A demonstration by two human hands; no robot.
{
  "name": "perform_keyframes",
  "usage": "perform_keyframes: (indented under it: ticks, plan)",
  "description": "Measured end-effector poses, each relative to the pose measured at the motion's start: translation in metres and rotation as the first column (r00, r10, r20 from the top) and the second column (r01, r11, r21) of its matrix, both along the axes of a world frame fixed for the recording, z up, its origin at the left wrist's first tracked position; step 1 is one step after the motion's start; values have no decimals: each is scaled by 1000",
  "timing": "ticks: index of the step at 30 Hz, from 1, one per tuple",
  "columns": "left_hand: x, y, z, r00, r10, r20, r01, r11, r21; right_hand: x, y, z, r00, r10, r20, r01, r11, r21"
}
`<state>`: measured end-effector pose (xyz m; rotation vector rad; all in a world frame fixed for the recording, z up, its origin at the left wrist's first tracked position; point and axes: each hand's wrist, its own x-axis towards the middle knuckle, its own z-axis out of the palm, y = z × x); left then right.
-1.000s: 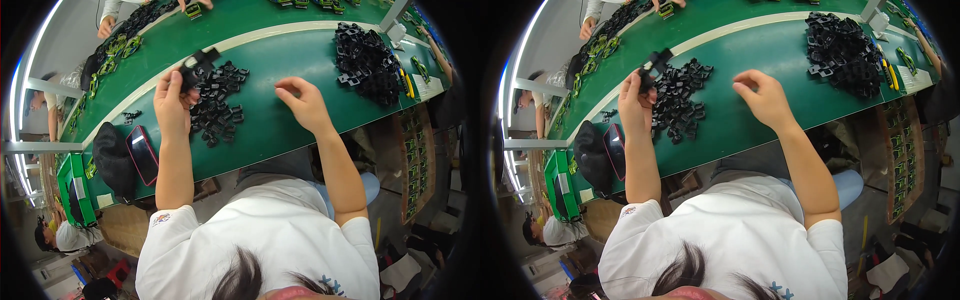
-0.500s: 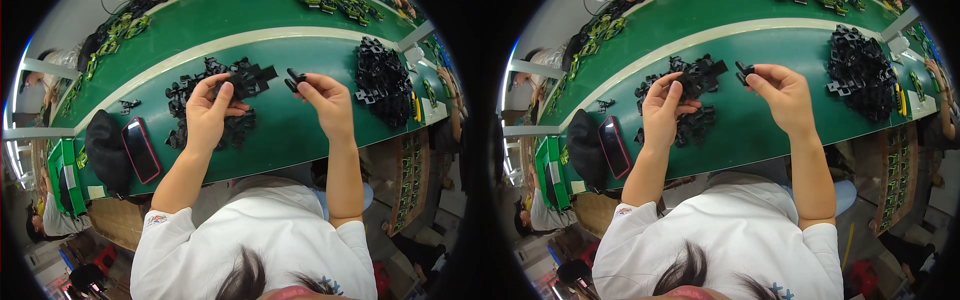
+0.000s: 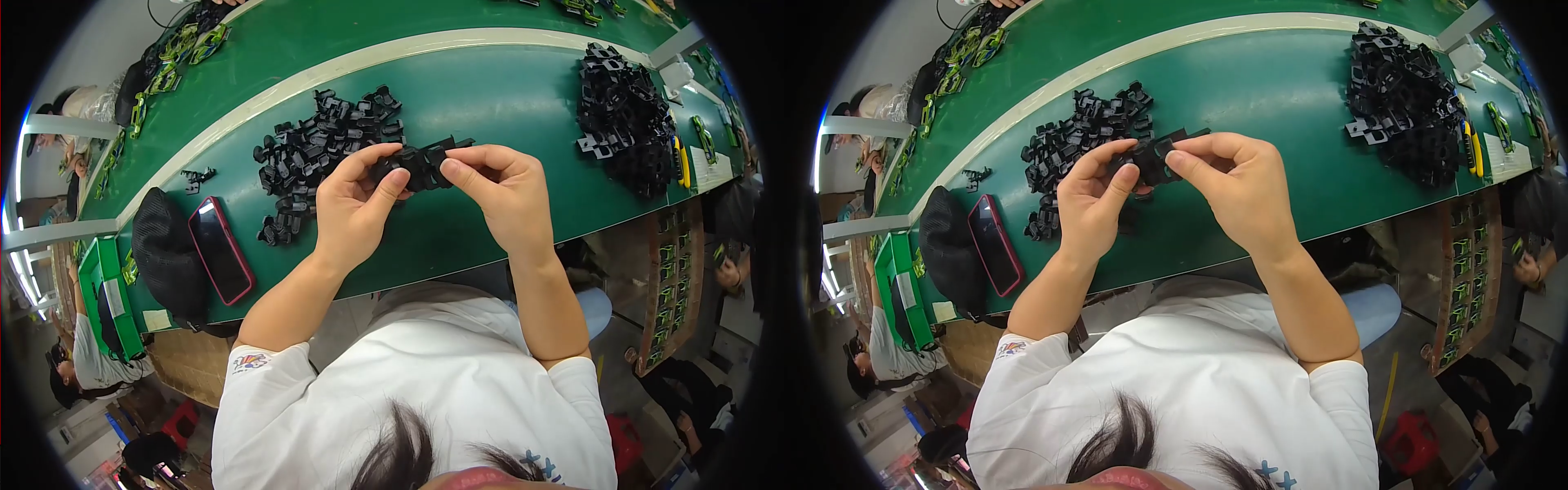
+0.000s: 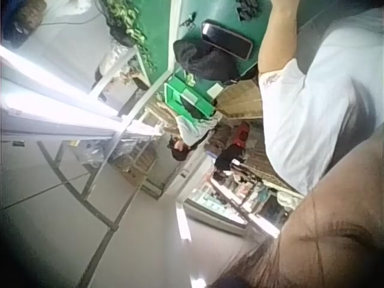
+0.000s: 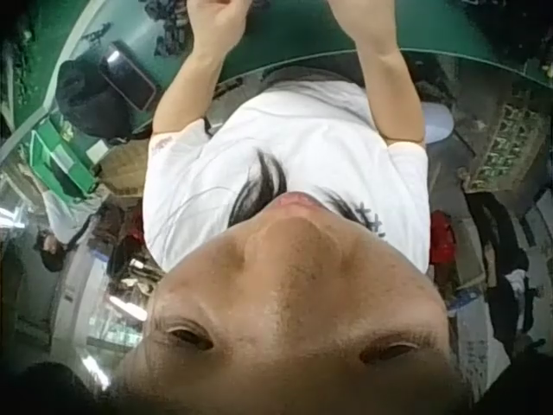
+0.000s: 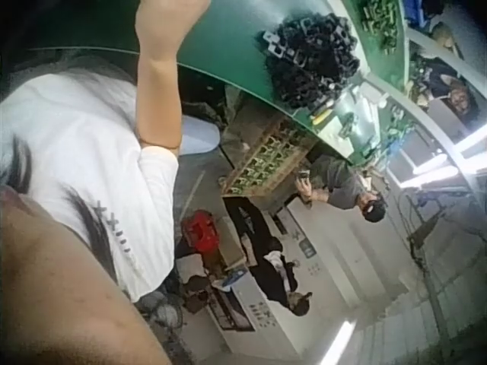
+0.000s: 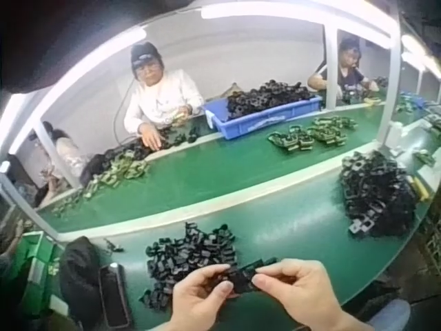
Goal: The person assembles toy car chassis by hand, picking up plastic parts from piles on the workbench, snapping the pieces together, and passing the assembled units along the assembly line.
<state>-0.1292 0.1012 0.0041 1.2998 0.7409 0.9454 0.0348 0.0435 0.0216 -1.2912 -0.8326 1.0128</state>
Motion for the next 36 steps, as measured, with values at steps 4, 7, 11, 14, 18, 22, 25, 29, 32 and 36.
perform_keyframes:
  ticks: [4, 7, 11, 14, 18, 22, 25, 29, 32, 36]
  plan:
    - [-1, 1, 1, 1000, -17, -19, 17, 1000, 0, 2, -1, -1, 999, -16, 50, 17, 1000, -15]
    - [-3, 3, -2, 996, -91, 22, 92, 994, -60, 4, -2, -1, 995, -18, 97, 22, 999, -43]
    - [0, 1, -2, 997, -69, 27, 70, 996, -55, 1, 1, -4, 826, -213, 522, 218, 974, 52]
    - [0, -1, 1, 999, -48, 8, 48, 999, -7, 10, 6, -12, 999, 25, 22, -25, 999, 26]
    - [0, -3, 1, 998, -62, -33, 64, 997, 53, 14, 3, -12, 992, 91, -86, -95, 995, -43]
    - [-1, -4, 1, 997, -66, -50, 70, 994, 85, 13, 2, -11, 990, 96, -107, -101, 994, -45]
    - [1, -2, -2, 998, -59, -19, 59, 998, 28, 14, 3, -13, 988, 98, -123, -108, 992, -73]
    - [0, -2, 0, 998, -61, 1, 61, 995, -74, 19, 0, -13, 980, 129, -151, -146, 983, -108]
    - [-2, -1, 2, 998, -59, 35, 64, 986, -156, 19, -4, -7, 972, 164, -168, -176, 983, -57]
    - [-3, 1, 0, 994, -96, 44, 101, 987, -124, 20, -2, -9, 977, 154, -145, -169, 981, -93]
